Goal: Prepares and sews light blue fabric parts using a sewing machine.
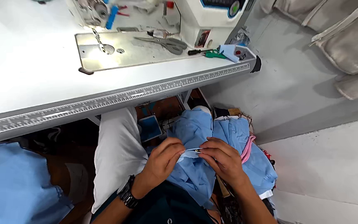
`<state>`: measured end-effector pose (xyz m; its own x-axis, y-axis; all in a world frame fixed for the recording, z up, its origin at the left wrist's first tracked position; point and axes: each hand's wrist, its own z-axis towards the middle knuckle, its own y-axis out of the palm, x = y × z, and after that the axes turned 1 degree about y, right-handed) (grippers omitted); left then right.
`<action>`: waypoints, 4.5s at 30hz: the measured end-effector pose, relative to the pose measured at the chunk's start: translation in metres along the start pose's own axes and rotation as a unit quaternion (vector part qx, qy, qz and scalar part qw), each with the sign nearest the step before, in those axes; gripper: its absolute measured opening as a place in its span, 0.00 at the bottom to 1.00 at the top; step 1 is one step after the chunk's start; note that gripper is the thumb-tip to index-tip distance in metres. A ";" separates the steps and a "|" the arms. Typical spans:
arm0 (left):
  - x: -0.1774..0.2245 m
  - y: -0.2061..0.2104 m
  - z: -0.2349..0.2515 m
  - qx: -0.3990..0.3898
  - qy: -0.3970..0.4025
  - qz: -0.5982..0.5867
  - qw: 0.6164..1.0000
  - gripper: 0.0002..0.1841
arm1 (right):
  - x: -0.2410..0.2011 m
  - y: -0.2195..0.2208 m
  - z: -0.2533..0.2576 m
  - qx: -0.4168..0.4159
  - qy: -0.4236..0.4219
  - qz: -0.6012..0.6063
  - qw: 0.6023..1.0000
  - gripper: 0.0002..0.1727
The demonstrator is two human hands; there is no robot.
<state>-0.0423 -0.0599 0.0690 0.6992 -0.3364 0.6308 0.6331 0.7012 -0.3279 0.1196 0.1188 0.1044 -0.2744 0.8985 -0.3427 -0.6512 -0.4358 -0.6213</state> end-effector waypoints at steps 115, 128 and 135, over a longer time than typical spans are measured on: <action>-0.119 -0.271 0.170 -0.188 -0.110 0.403 0.889 0.15 | 0.076 0.156 0.251 -0.178 0.140 0.036 0.973 0.15; -0.069 -0.246 0.122 -0.212 -0.122 0.357 0.901 0.13 | 0.053 0.186 0.255 -0.162 0.020 -0.002 0.987 0.18; -0.115 -0.251 0.150 -0.183 -0.060 0.363 0.912 0.08 | 0.037 0.190 0.247 -0.113 0.044 -0.001 0.993 0.14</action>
<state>-0.3314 -0.1031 0.1847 0.9510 0.2182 0.2191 0.1020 0.4474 -0.8885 -0.1891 0.0820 0.1471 -0.2039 0.8959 -0.3947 -0.4738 -0.4431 -0.7610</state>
